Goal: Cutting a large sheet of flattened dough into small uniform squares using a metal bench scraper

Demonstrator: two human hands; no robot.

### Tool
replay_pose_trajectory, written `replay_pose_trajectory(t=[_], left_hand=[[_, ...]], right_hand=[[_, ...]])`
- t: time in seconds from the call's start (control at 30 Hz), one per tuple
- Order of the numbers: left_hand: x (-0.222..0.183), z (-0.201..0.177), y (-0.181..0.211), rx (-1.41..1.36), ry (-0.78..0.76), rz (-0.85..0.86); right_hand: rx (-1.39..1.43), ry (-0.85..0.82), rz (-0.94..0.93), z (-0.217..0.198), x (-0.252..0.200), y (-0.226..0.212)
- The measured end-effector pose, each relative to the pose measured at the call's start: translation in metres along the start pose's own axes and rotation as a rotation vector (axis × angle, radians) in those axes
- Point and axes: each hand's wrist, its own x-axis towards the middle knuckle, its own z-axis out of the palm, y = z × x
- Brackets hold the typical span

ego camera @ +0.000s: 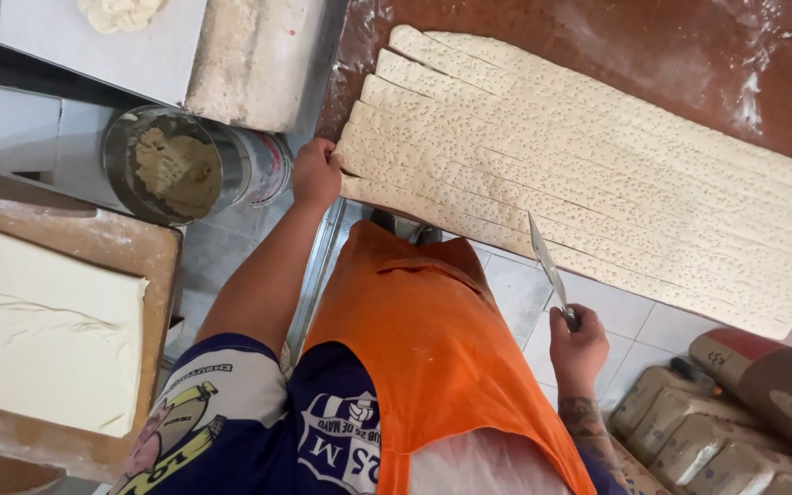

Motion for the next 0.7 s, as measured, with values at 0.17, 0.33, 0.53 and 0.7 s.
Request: replay_pose_trajectory(t=[0.17, 0.33, 0.53, 0.7], left_hand=[[-0.013, -0.019, -0.012, -0.011, 0.04, -0.004], [-0.029, 0.007, -0.031, -0.009, -0.031, -0.055], [-0.025, 0.008, -0.015, 0.005, 0.063, -0.27], [-0.05, -0.085, 0.023, 0.345, -0.293, 0.404]], right_hand=[[0.002, -0.038, -0.022, -0.001, 0.0, 0.002], [0.038, -0.117, 0.003, 0.002, 0.002, -0.004], [0.283, -0.276, 0.095, 0.001, 0.008, -0.017], [0.629, -0.324, 0.082, -0.013, -0.006, -0.047]])
